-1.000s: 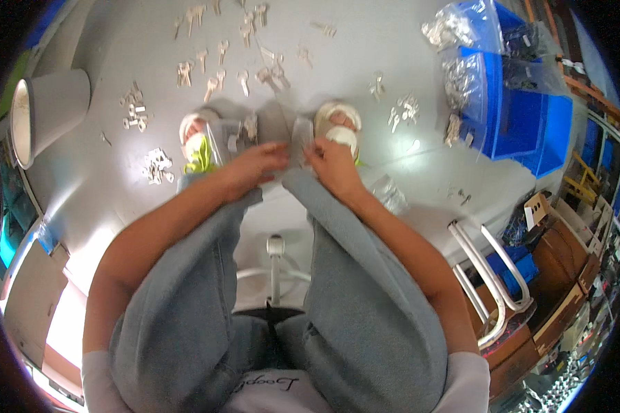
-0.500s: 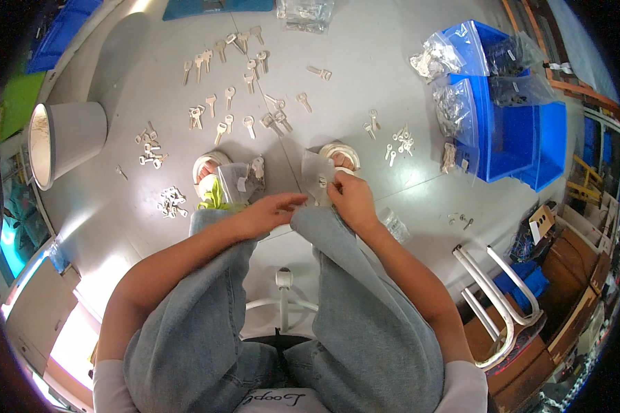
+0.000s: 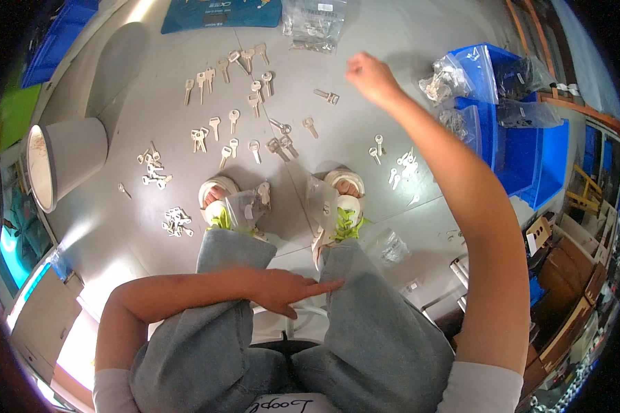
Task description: The person sits on the floor and repeatedly picks up metal keys from plastic bags and the floor, inspects them, and places them back into bags or on the floor. The person handles keys one at a time and occasionally transfers them between bags.
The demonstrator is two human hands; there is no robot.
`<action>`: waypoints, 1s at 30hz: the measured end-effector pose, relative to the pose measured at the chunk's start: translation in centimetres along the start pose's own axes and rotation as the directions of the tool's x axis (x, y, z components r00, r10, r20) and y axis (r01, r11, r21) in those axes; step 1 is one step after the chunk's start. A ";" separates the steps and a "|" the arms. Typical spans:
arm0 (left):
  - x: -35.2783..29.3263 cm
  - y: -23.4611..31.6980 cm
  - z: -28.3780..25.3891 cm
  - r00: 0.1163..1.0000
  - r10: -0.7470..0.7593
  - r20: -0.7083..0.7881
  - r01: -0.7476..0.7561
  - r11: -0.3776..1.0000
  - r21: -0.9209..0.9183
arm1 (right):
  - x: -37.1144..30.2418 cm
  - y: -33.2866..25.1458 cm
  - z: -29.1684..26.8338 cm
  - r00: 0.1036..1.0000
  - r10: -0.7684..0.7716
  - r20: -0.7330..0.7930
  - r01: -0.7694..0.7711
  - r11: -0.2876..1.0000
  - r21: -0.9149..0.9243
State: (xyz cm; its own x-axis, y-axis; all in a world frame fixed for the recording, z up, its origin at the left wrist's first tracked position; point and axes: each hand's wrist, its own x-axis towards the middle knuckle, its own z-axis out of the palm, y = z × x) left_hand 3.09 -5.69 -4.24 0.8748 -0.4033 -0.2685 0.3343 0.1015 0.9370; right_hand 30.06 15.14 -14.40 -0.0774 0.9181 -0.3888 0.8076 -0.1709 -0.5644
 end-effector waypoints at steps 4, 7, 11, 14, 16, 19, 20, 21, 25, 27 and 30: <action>-0.1 -0.2 -0.4 0.999 0.024 0.033 -0.022 0.999 -0.042 | 7.2 1.0 0.5 0.947 0.298 -0.122 -0.242 0.909 0.340; -0.4 -0.6 -1.1 0.999 0.023 0.025 -0.022 0.999 -0.043 | 9.5 0.4 1.9 0.912 0.397 -0.106 -0.301 0.822 0.484; -0.8 -0.6 -1.8 1.000 0.019 -0.001 -0.019 1.000 -0.017 | 10.0 0.1 2.5 0.918 0.395 0.030 -0.349 0.772 0.531; -1.1 -0.2 -2.5 1.000 -0.012 -0.022 0.012 0.999 0.039 | 8.9 -0.7 2.6 0.927 0.368 0.076 -0.335 0.714 0.615; -1.1 -0.8 -2.1 0.985 0.007 -0.174 0.010 0.995 0.096 | 7.1 -1.5 2.5 0.935 0.349 0.066 -0.300 0.674 0.675; -1.9 -0.4 -3.7 0.873 -0.031 -0.486 0.064 0.997 0.051 | 3.5 -3.1 0.4 0.948 0.297 0.113 -0.276 0.596 0.754; -2.3 -0.5 -4.3 0.763 0.005 -0.646 0.042 0.998 0.057 | 1.9 -3.5 -0.9 0.955 0.259 0.146 -0.270 0.543 0.795; -2.7 -0.5 -5.1 0.672 -0.055 -0.738 0.059 0.998 -0.021 | 0.3 -4.1 -2.2 0.959 0.220 0.176 -0.265 0.486 0.833; -4.7 0.8 -8.1 0.319 -0.209 -0.924 -0.423 0.841 -0.336 | -7.5 -9.6 -6.0 0.941 -0.027 0.336 -0.284 0.476 0.832; -5.2 2.5 -8.2 0.267 -0.171 -0.948 -0.556 0.777 -0.297 | -10.7 -11.0 -6.1 0.923 -0.054 0.382 -0.305 0.505 0.807; -4.7 3.8 -6.8 0.405 -0.146 -0.903 -0.597 0.706 -0.382 | -14.3 -12.0 -5.3 0.930 -0.004 0.367 -0.290 0.604 0.743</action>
State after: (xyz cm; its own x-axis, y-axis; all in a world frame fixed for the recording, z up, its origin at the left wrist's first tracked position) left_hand 2.58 2.77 -0.97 0.6221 0.6429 -0.4469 -0.1524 0.6593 0.7363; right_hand 24.62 5.95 1.82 -0.2894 0.7237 -0.6265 0.0759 -0.6351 -0.7687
